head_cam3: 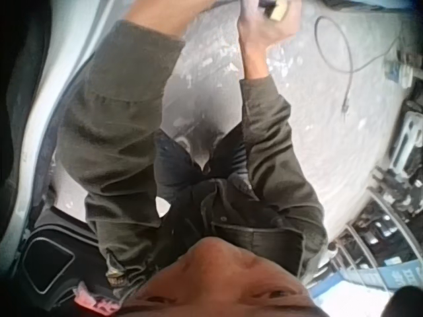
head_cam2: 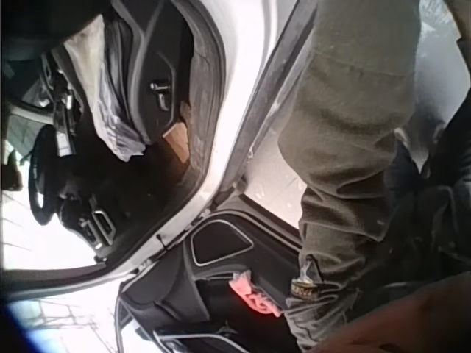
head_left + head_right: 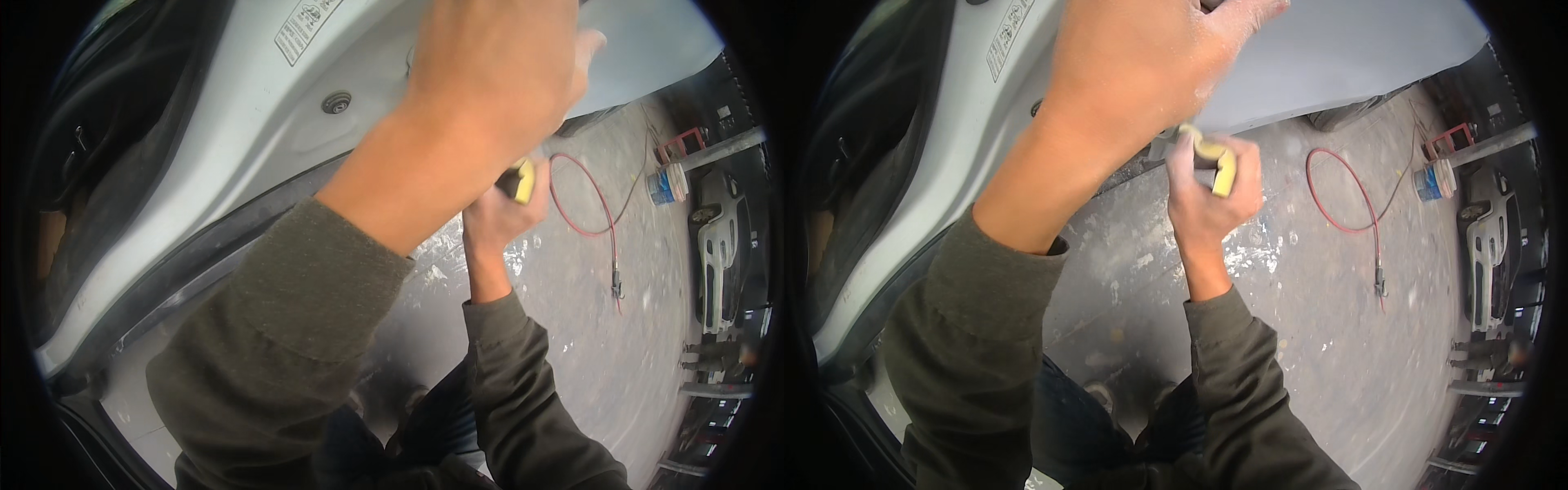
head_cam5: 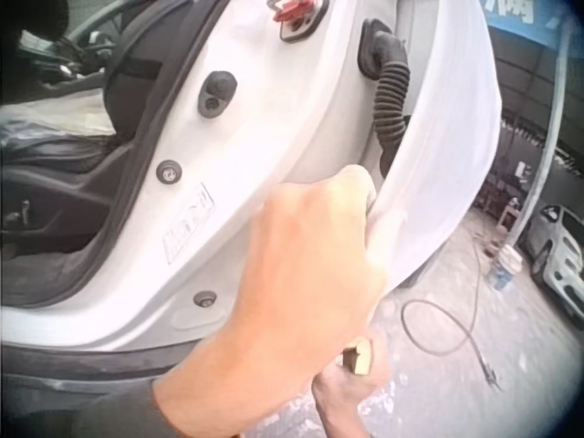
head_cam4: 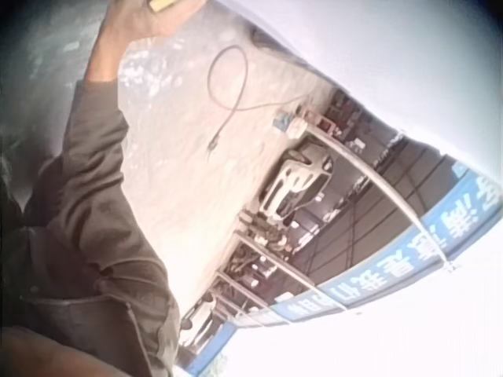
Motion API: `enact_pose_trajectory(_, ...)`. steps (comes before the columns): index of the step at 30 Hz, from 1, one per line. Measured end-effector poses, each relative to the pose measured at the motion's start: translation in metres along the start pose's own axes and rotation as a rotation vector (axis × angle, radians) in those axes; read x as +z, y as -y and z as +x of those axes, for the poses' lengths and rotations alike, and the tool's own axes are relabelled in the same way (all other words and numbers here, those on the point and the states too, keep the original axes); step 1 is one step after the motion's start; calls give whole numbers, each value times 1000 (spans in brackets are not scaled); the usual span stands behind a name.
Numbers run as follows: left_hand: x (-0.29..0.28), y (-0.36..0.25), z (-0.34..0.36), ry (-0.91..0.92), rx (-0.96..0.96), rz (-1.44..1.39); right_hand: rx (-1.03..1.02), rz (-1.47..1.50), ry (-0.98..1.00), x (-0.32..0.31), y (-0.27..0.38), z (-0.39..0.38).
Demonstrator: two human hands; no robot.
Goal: The person sands the exterior surface of a white car door using a sanding block. They work systematically across the door panel, edges, and around the handle area, smoothing the surface in preparation for painting.
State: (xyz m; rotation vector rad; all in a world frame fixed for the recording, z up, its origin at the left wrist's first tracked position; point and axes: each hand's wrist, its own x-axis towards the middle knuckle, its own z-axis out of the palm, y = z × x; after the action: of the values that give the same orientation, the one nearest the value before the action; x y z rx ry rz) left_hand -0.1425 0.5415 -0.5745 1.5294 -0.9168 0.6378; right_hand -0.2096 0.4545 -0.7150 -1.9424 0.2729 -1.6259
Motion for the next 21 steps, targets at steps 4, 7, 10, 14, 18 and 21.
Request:
enact_pose_trajectory(4,-5,12,9,119,-46,-94,-51,13,-29,14,-3,10)
enact_pose_trajectory(7,8,13,8,45,-33,-49,-126,-22,-17,14,-11,8)
enact_pose_trajectory(10,3,7,2,2,-14,-22,-195,3,42,13,-9,13)
enact_pose_trajectory(14,2,6,1,18,-15,-107,-250,-24,1,14,-12,17)
enact_pose_trajectory(18,-2,3,2,67,-46,-130,-252,-41,61,7,-20,10)
enact_pose_trajectory(21,-2,12,5,86,-56,-126,-253,-13,54,12,-12,13)
